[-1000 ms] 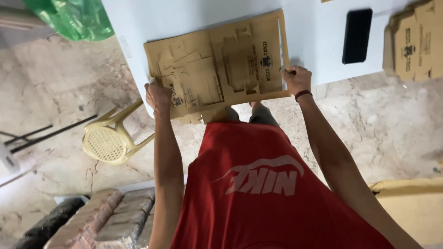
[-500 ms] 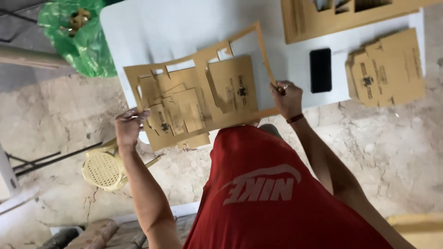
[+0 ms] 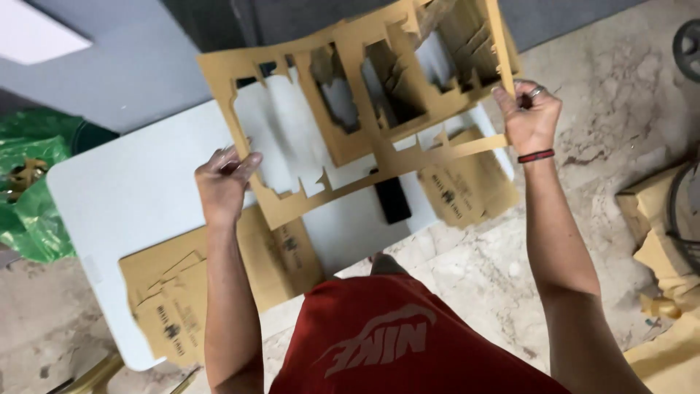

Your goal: The person assembles flat cardboard boxes on a white table. They fold the side flaps, tuck in the tabs, and form the box shape, repeating the process for multiple units. The person handles each box individually, aligning edges and securing the structure by hand.

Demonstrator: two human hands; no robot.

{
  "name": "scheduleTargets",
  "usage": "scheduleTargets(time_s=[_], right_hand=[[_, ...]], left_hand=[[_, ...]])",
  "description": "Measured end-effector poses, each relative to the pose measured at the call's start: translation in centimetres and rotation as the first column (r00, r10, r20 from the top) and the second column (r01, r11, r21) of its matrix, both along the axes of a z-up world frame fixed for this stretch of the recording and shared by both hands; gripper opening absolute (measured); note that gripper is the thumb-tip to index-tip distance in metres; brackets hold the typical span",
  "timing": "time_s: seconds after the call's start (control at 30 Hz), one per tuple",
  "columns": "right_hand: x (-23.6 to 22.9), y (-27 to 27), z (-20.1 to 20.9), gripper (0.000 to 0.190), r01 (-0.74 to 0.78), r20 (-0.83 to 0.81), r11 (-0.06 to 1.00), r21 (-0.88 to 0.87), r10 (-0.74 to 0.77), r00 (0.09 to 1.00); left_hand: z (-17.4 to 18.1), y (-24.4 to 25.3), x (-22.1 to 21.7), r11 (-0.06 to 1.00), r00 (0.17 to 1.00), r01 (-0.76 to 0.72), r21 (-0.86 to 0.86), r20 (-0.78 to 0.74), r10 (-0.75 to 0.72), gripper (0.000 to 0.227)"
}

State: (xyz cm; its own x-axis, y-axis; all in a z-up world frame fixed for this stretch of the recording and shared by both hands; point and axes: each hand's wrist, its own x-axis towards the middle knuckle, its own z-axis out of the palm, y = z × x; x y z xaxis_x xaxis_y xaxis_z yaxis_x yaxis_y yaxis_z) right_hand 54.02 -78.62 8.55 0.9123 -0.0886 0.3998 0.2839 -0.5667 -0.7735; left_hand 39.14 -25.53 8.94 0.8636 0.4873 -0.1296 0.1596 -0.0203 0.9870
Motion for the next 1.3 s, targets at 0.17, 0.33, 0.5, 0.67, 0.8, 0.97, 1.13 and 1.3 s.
scheduleTargets(time_s=[0.17, 0.33, 0.5, 0.67, 0.8, 0.97, 1.13, 1.3], right_hand=[[11.2, -9.5, -1.0, 0.018, -0.086, 0.018, 0.993, -0.084, 0.088, 0.996], [17.5, -13.5, -3.6, 0.03, -0.129, -0.012, 0.989, -0.073, 0.128, 0.992], [21.0, -12.8, -8.7, 0.017, -0.144, -0.13, 0.977, -0.157, 0.124, 0.984], [17.5, -11.1, -8.8, 0.067, -0.086, 0.011, 0.862, -0.499, 0.105, 0.994], [15.7, -10.9, -3.5, 0.068, -0.296, 0.102, 0.833, -0.468, 0.383, 0.918], [15.9, -10.2, -4.3, 0.082, -0.725, -0.702, 0.183, -0.664, 0.182, 0.689], [16.5, -12.5, -8.8, 0.021, -0.452, -0.38, 0.17, -0.876, 0.333, 0.863], [16.8, -12.5, -7.5, 0.042, -0.584, -0.554, 0.111, -0.804, 0.218, 0.804]], left_hand=[[2.0, -8.6, 9.4, 0.997, 0.99, 0.069, -0.018, -0.119, -0.071, 0.034], [0.8, -11.9, 13.2, 0.998, 0.987, 0.053, -0.02, -0.149, -0.056, 0.036], [-3.0, -13.1, 16.1, 0.998, 0.955, 0.059, -0.004, -0.291, -0.058, 0.025], [-3.7, -14.2, 14.0, 0.616, 0.97, 0.221, 0.756, -0.238, -0.055, 0.11], [-3.9, -17.0, 12.3, 0.254, 0.793, 0.569, 0.782, -0.44, -0.421, 0.117], [-7.6, -19.1, 10.8, -0.444, 0.661, 0.622, 0.645, -0.737, -0.143, 0.11], [-7.5, -18.7, 10.5, -0.147, 0.616, 0.727, 0.671, -0.732, -0.292, 0.092], [-5.7, -18.6, 10.6, -0.109, 0.628, 0.726, 0.679, -0.719, -0.297, 0.111]])
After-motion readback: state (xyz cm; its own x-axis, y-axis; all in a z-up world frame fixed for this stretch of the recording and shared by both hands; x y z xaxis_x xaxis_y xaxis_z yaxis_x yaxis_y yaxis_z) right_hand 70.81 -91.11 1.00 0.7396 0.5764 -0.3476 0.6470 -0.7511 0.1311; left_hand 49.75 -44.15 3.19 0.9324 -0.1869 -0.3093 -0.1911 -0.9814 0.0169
